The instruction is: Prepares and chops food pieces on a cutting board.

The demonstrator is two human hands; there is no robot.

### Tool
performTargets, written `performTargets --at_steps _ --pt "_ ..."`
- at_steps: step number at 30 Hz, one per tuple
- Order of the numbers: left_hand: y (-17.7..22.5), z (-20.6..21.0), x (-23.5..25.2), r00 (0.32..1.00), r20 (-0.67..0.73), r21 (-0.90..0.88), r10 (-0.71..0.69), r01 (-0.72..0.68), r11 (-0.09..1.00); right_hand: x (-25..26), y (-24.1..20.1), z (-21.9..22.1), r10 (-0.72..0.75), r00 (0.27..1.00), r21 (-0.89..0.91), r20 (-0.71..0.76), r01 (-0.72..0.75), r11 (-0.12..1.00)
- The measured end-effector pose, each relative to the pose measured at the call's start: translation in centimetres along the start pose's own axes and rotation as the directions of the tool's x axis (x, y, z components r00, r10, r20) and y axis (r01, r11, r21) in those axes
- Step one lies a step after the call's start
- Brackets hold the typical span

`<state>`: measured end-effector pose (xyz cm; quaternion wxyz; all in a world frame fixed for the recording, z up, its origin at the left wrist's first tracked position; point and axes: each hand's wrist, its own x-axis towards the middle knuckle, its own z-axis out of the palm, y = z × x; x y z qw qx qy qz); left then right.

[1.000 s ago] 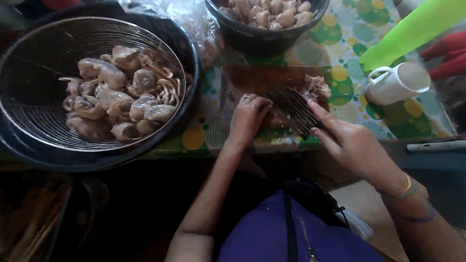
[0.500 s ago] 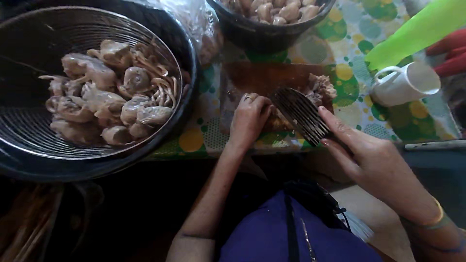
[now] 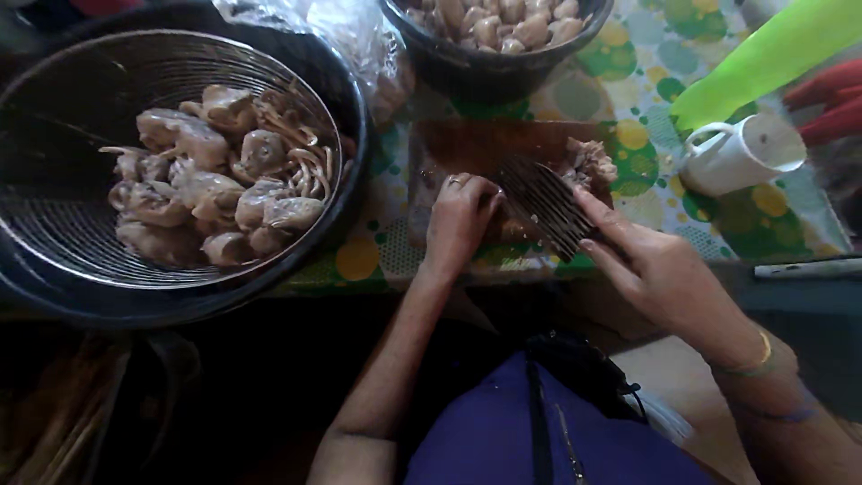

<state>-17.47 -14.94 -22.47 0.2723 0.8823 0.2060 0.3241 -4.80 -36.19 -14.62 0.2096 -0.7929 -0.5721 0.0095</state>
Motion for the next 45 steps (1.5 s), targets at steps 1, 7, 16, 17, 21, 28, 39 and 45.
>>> performTargets --at_steps 1,7,16,17,21,28,39,45 --pt "-0.1 0.2 0.0 1.000 -0.012 0.001 0.004 -0.004 1.000 -0.4 0.0 -0.3 -0.012 0.999 -0.013 -0.030 0.011 1.000" --pt "0.1 0.1 -0.1 1.000 -0.008 0.009 0.006 -0.006 1.000 -1.0 -1.0 -0.9 -0.073 0.995 -0.041 -0.065 0.070 0.997" --pt "-0.1 -0.4 0.2 0.998 0.070 0.010 -0.006 0.005 1.000 2.8 -1.5 1.4 -0.010 1.000 0.017 0.028 0.009 1.000" --pt "-0.1 -0.4 0.2 0.998 0.066 0.021 0.002 -0.003 1.000 3.6 -1.9 2.2 -0.005 1.000 0.006 0.026 0.004 1.000" --pt "0.0 -0.3 -0.1 0.998 0.049 0.070 0.040 -0.044 0.997 5.2 -1.8 3.6 -0.013 0.999 0.016 0.037 0.012 1.000" --pt "0.3 0.3 1.4 0.997 0.054 0.106 -0.054 0.048 0.993 0.0 2.3 -1.3 0.309 0.949 0.497 0.059 -0.296 0.815" --pt "6.4 6.9 4.8 0.917 0.350 0.222 0.193 -0.281 0.934 -5.4 4.8 -0.7 0.490 0.844 0.762 -0.220 -0.165 0.627" --pt "6.8 7.3 6.7 0.945 0.318 0.204 0.074 -0.145 0.968 -5.6 4.2 -0.4 0.505 0.817 0.805 -0.277 -0.089 0.586"
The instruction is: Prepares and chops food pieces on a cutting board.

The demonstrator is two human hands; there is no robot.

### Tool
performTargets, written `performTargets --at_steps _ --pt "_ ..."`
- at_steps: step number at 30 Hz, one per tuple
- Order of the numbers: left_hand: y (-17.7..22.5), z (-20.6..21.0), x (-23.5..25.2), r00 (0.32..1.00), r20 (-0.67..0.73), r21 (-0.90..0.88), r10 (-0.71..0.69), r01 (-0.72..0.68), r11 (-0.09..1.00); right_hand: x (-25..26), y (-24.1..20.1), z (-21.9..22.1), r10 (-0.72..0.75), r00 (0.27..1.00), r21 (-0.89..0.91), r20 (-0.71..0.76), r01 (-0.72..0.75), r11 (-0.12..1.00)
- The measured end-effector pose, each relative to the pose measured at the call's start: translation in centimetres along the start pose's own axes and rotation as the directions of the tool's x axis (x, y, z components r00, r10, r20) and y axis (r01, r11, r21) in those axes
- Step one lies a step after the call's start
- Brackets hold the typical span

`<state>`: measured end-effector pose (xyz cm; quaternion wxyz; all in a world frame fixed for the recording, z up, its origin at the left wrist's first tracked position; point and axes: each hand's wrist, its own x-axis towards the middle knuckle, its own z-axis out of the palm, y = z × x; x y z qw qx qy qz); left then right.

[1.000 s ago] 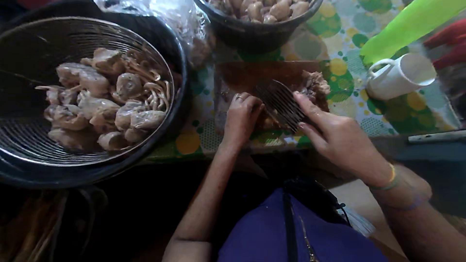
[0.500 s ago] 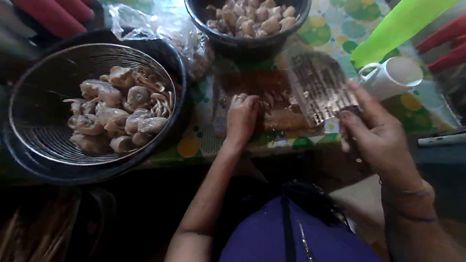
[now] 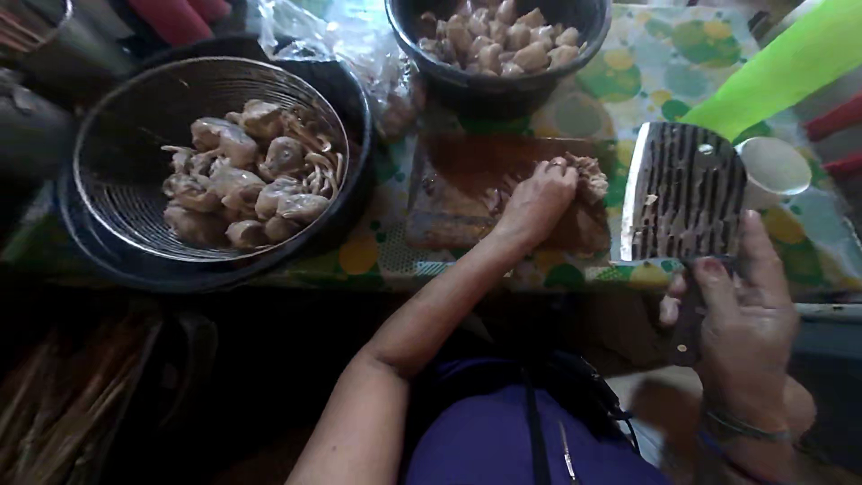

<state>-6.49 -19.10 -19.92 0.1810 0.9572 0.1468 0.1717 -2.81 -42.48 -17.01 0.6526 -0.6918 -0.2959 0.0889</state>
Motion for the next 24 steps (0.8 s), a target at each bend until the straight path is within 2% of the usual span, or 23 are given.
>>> performTargets --at_steps 3,6,8,10,12,13,15,18,19,21,24 --pt "-1.9 -2.0 -0.3 0.998 -0.002 -0.157 -0.066 0.065 0.985 0.1 -0.2 0.2 -0.004 1.000 0.017 0.025 0.003 1.000" --pt "-3.5 -4.1 -1.0 0.983 -0.104 -0.404 -0.150 0.096 0.910 0.1 0.0 1.2 0.010 0.999 0.033 0.044 -0.011 0.999" --pt "-4.1 -6.4 -1.8 0.956 -0.073 -0.600 -0.285 0.186 0.778 -0.1 -0.1 2.0 0.007 0.998 0.019 0.067 -0.009 1.000" --pt "-5.3 -8.0 -3.3 0.919 -0.002 -0.765 -0.395 0.253 0.592 -0.3 -0.6 2.6 0.027 0.989 -0.048 0.142 -0.021 0.999" --pt "-6.3 -8.9 -5.5 0.863 0.081 -0.826 -0.498 0.338 0.451 -0.5 -1.3 3.3 0.083 0.960 -0.154 0.266 -0.042 0.987" --pt "-6.9 -8.9 -6.5 0.836 0.099 -0.825 -0.539 0.372 0.425 -0.5 -1.4 3.7 0.107 0.939 -0.209 0.327 -0.039 0.977" --pt "-7.9 -8.3 -8.5 0.797 0.088 -0.763 -0.598 0.440 0.473 -0.5 -1.5 4.8 0.134 0.896 -0.281 0.423 -0.010 0.960" --pt "-7.8 -7.9 -10.6 0.776 -0.090 -0.457 -0.624 0.524 0.719 0.0 -1.7 5.7 0.154 0.871 -0.410 0.466 0.058 0.910" --pt "-7.7 -7.9 -11.0 0.804 -0.156 -0.344 -0.574 0.500 0.795 0.3 -1.8 5.6 0.136 0.876 -0.457 0.462 0.103 0.884" --pt "-8.3 -7.9 -11.4 0.883 -0.195 -0.220 -0.426 0.384 0.897 0.9 -2.1 5.4 0.091 0.884 -0.528 0.458 0.188 0.828" --pt "-9.0 -7.3 -11.3 0.963 -0.162 -0.224 -0.214 0.175 0.959 0.7 -2.7 5.8 -0.005 0.892 -0.557 0.453 0.287 0.780"
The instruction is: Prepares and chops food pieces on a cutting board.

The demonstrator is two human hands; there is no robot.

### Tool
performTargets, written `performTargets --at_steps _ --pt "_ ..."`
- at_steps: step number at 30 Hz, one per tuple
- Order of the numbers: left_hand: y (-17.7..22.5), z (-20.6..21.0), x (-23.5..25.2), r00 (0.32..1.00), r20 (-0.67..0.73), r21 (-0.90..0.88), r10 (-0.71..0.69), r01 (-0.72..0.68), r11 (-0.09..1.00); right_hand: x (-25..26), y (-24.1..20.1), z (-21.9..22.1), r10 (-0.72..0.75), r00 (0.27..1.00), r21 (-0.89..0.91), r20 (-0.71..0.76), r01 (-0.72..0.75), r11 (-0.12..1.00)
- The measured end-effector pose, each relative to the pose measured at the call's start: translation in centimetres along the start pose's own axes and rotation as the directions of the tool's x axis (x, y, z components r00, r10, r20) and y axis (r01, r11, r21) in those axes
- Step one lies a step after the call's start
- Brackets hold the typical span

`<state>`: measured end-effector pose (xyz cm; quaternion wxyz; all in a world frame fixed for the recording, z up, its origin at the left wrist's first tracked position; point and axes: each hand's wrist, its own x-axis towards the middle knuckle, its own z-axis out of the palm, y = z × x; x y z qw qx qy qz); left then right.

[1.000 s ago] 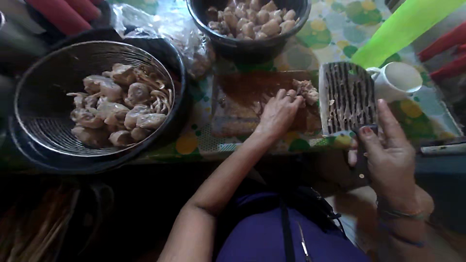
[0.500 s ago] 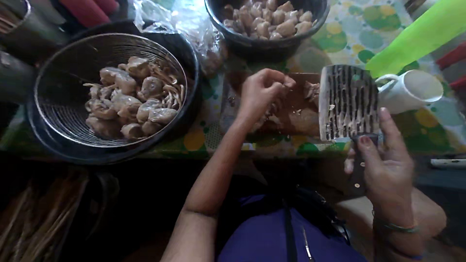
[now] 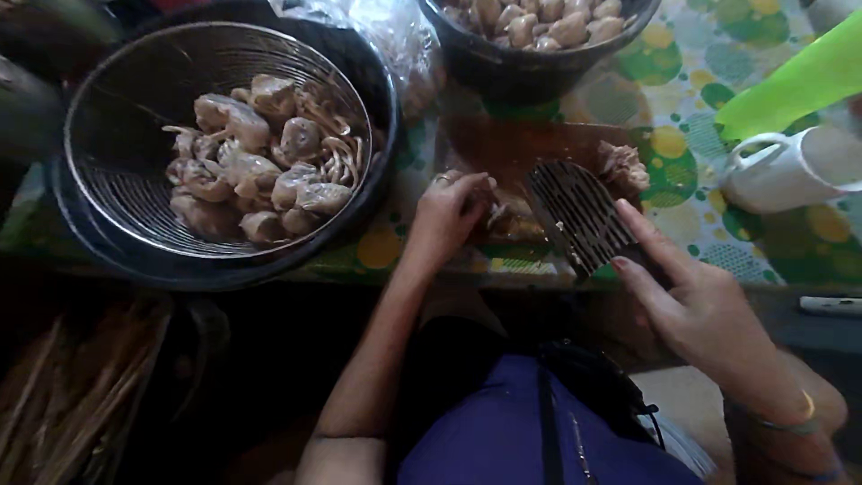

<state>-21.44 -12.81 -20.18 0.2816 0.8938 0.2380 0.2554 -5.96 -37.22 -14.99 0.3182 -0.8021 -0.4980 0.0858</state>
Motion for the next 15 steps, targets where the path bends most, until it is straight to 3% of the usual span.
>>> performTargets --at_steps 4,7,12,15 --pt "0.8 0.2 -0.6 0.996 0.078 -0.022 0.032 -0.030 0.999 -0.6 -1.5 0.0 -0.090 0.994 -0.007 -0.065 0.090 0.996" --pt "1.2 -0.9 -1.5 0.986 0.167 -0.064 0.022 -0.012 0.998 -1.2 -1.9 -0.4 -0.071 0.993 0.010 -0.092 0.072 0.997" --pt "2.1 3.3 -0.3 0.993 -0.063 -0.003 -0.103 0.103 0.995 -1.4 -1.9 0.1 -0.080 0.992 -0.012 -0.094 0.079 0.997" --pt "2.8 3.4 0.7 0.989 -0.023 -0.044 -0.147 0.146 0.988 -0.7 -1.9 0.6 -0.104 0.989 -0.103 -0.102 0.093 0.990"
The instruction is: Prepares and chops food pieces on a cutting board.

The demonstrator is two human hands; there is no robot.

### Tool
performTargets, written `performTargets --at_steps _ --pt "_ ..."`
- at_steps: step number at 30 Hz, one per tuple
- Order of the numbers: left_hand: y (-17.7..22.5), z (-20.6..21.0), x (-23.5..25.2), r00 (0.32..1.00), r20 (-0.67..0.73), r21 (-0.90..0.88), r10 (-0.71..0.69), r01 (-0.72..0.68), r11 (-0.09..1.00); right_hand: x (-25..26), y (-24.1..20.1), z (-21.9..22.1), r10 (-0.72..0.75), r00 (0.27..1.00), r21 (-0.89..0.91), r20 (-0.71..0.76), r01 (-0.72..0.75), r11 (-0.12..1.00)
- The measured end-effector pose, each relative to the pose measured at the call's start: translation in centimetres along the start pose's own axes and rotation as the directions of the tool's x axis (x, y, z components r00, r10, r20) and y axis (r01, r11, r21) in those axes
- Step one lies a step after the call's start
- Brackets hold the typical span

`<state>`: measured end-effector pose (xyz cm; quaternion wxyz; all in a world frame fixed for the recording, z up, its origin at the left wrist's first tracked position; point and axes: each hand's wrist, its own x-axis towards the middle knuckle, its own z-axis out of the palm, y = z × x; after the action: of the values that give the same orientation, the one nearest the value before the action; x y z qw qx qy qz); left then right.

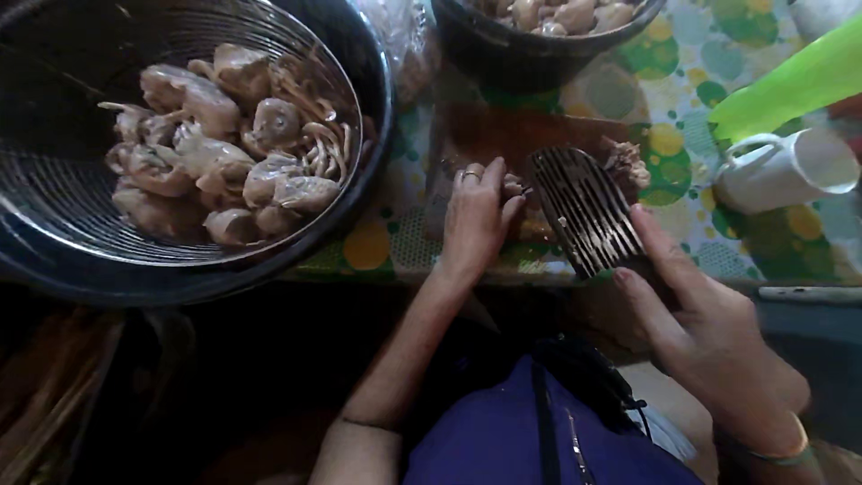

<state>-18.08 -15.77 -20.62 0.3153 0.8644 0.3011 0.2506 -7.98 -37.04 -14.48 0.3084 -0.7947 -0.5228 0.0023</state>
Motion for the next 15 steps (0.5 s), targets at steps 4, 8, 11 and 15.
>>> performTargets --at_steps 4,8,11,15 --pt "-0.2 -0.8 0.9 1.000 -0.012 -0.059 -0.016 0.015 0.998 0.7 0.5 0.0 -0.027 0.999 -0.075 0.034 0.030 0.997" --pt "-0.8 -0.7 1.9 1.000 0.003 -0.018 -0.006 0.006 1.000 1.3 0.7 0.6 -0.030 0.996 -0.104 0.086 0.039 0.994" --pt "-0.7 -0.6 1.7 0.999 0.006 -0.002 0.037 -0.037 0.999 2.4 0.2 1.0 -0.037 0.995 -0.155 0.095 0.051 0.987" --pt "-0.3 -0.2 1.7 0.999 0.008 0.014 0.032 -0.032 0.999 5.3 -0.6 3.1 -0.012 0.992 -0.211 0.123 0.038 0.977"
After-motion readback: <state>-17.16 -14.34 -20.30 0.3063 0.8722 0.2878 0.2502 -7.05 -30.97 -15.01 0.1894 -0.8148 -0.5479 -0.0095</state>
